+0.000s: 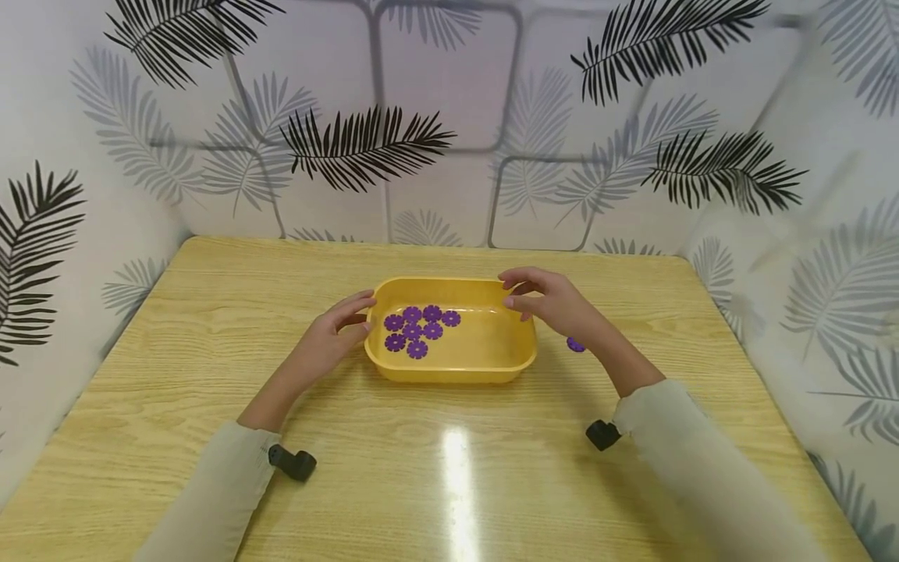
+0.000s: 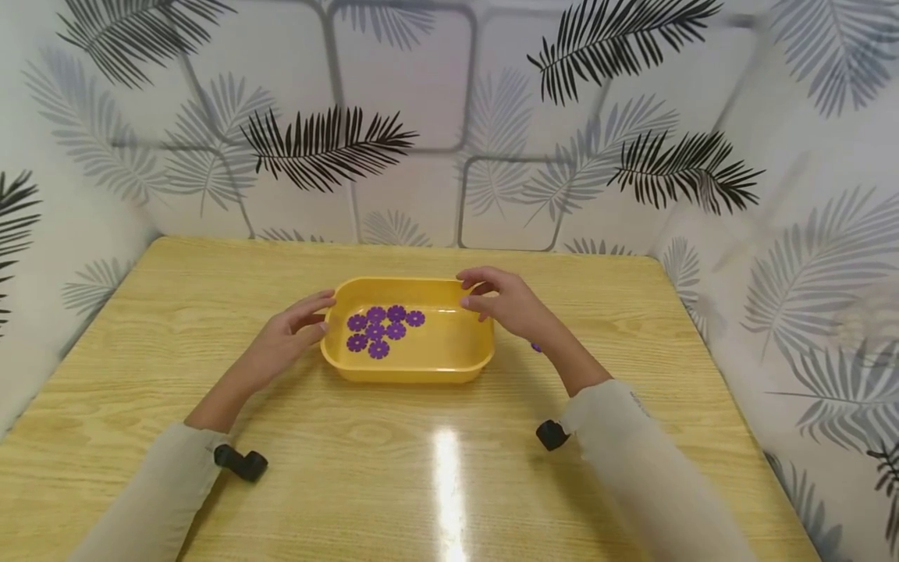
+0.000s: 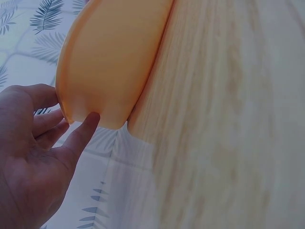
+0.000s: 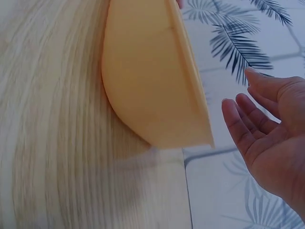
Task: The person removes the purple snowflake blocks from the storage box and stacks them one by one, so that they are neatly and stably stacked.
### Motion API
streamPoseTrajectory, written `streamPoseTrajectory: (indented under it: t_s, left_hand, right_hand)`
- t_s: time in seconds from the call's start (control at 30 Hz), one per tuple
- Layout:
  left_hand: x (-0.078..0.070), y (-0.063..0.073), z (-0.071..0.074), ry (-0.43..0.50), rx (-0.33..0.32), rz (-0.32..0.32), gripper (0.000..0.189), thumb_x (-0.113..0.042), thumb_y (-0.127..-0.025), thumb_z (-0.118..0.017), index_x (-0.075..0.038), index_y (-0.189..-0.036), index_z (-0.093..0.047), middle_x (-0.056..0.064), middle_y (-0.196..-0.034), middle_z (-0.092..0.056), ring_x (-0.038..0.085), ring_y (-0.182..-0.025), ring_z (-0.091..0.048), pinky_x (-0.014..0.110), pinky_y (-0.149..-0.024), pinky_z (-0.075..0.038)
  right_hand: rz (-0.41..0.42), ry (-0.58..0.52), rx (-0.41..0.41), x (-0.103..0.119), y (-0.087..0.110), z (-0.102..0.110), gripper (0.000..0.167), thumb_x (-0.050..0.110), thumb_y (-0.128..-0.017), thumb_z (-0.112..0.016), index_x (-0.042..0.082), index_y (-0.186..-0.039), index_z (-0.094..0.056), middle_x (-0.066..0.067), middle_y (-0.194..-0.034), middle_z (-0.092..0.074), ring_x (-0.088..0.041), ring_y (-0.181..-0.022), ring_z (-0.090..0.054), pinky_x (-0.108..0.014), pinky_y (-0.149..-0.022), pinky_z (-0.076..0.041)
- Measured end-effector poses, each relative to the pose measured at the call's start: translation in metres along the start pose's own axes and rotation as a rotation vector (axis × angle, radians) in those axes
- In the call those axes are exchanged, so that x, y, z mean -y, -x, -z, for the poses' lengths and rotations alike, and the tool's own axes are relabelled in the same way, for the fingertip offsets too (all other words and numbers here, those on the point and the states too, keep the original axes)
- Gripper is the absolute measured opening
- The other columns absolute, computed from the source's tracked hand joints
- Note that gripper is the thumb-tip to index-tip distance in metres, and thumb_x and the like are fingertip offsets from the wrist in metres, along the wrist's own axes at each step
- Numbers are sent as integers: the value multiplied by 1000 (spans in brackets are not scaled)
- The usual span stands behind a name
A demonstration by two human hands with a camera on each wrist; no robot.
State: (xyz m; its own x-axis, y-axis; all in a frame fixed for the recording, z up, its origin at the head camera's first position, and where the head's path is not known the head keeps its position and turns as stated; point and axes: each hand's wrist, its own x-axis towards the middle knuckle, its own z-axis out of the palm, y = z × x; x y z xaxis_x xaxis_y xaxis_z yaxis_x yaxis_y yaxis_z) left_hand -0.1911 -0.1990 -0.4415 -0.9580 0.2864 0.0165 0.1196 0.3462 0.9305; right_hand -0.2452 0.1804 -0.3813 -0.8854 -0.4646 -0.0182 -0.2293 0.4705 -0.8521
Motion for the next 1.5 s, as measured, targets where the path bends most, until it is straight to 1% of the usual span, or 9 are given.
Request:
streamPoseTrajectory:
  t_s: [0.07,0.23,0.47,0.57,0.73,0.8,1.1,1.33,1.5]
  left_hand:
    - [0,0,1,-2,-2,3,49,-23,-105,-54,-11,-152,-45,-3,-165,-30,34,-142,-43,51,-113,-44]
    - [1,0,1,-8,0,1,50,-21,-105,-54,-10,-152,-44,-2,-165,-29,34,-141,-44,52,-112,-44]
    - [1,0,1,10,-2,-4,49,-18,-105,-54,-9,-152,-45,-1,-165,-30,35,-141,-44,52,-112,-45]
    - [0,1,0,16,-2,-5,49,-19,-105,-55,-9,-152,-45,-2,-165,-30,34,-141,-44,52,-112,-45]
    - [1,0,0,16,2,-14,50,-19,-105,-55,-8,-152,-45,-2,-165,-30,34,-140,-44,52,-111,-45]
    - [2,0,0,6,0,-18,50,-19,-104,-55,-8,-152,-44,-1,-165,-30,34,-140,-45,52,-111,-46]
    - [3,-1,0,-6,-5,-15,50,-19,-104,-55,-8,-152,-44,-2,-165,-31,34,-140,-45,52,-111,-46]
    - [1,-1,-1,-3,-2,-12,50,-19,-104,-55,-8,-152,-45,-1,-165,-30,35,-140,-45,52,-112,-44]
    - [1,0,-1,-4,-6,-5,50,-21,-104,-55,-8,-152,-45,-2,-165,-30,34,-141,-44,51,-113,-44]
  right_hand:
    - [-2,-1,15,2,-6,-9,45,18,-98,-67,4,-139,-57,-21,-134,-57,-30,-116,-60,-34,-80,-61]
    - [-28,-2,40,3,-21,-29,46,19,-97,-68,3,-139,-58,-20,-133,-59,-30,-116,-60,-36,-82,-61]
    - [-56,16,64,2,-38,-49,43,17,-97,-68,4,-137,-59,-18,-131,-61,-31,-115,-60,-32,-79,-60]
    - [-86,21,58,2,-43,-57,42,15,-97,-68,4,-137,-60,-17,-130,-61,-30,-113,-61,-30,-77,-59]
    - [-135,105,39,0,-52,-69,41,17,-95,-71,6,-134,-63,-13,-126,-64,-26,-108,-62,-27,-75,-58]
    - [-138,136,40,-1,-54,-71,40,17,-95,-71,6,-133,-63,-13,-126,-65,-26,-107,-61,-28,-77,-58]
    - [-129,174,61,-3,-56,-75,36,16,-94,-72,5,-129,-66,-11,-125,-67,-26,-108,-61,-30,-85,-56]
    - [-126,218,84,-5,-59,-78,34,14,-95,-71,4,-127,-66,-12,-125,-67,-26,-110,-62,-35,-94,-54]
    - [-122,265,96,-9,-61,-79,32,13,-94,-72,6,-124,-68,-10,-122,-68,-25,-108,-61,-37,-98,-52]
